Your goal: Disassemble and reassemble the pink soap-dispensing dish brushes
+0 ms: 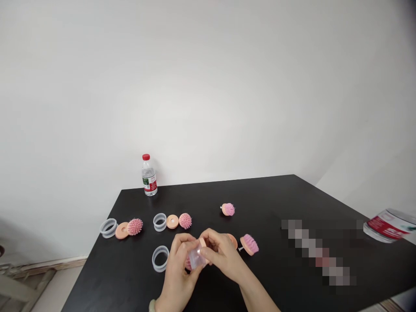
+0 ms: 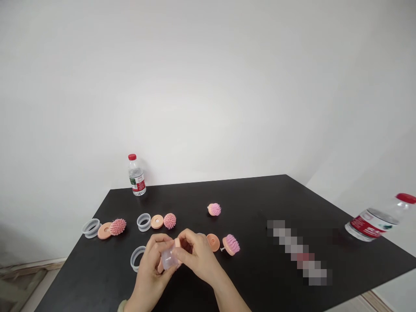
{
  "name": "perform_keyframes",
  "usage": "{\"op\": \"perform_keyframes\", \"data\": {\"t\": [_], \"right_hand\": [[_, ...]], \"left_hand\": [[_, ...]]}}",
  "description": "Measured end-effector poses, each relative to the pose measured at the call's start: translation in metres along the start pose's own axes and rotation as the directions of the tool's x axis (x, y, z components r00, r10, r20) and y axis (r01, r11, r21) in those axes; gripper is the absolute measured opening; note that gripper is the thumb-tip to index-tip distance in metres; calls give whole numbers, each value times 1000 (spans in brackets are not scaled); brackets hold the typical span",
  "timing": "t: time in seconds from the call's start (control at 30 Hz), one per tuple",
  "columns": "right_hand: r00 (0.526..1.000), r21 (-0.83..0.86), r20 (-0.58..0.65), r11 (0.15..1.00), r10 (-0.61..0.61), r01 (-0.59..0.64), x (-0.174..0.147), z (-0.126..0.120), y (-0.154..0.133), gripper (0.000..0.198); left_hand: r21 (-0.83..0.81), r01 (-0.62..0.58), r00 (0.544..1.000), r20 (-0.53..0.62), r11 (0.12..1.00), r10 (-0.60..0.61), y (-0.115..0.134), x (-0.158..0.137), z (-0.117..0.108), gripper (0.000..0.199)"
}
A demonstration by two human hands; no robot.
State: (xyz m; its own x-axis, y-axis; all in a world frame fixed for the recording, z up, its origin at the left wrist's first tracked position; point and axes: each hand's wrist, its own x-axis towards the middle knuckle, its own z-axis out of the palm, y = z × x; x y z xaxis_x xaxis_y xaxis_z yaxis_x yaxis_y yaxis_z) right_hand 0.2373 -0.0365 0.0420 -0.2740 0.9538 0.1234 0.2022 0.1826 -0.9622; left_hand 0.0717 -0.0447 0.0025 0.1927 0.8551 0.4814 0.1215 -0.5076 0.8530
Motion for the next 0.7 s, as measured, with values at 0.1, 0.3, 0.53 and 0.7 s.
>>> {"op": "perform_keyframes", "data": {"t": [0.1, 0.3, 0.53, 0.7], "right_hand": [[998, -4, 10, 998, 58, -58, 1, -1, 2, 28], [986, 82, 52, 983, 160, -164, 4, 2, 11, 42], [970, -68, -235, 997, -60, 45, 9, -15, 28, 56], [872, -530, -469, 834, -139, -152, 16, -67, 21, 43]], "left_hand": [[45, -47, 999, -12, 998, 47, 1, 0, 0, 31], [-112, 58, 997, -48, 992, -64, -4, 0, 2, 35], [-535, 281, 893, -157, 797, -421, 2, 9, -4, 57], [-686, 314, 887, -33, 656, -460, 8, 7, -3, 65]]}}
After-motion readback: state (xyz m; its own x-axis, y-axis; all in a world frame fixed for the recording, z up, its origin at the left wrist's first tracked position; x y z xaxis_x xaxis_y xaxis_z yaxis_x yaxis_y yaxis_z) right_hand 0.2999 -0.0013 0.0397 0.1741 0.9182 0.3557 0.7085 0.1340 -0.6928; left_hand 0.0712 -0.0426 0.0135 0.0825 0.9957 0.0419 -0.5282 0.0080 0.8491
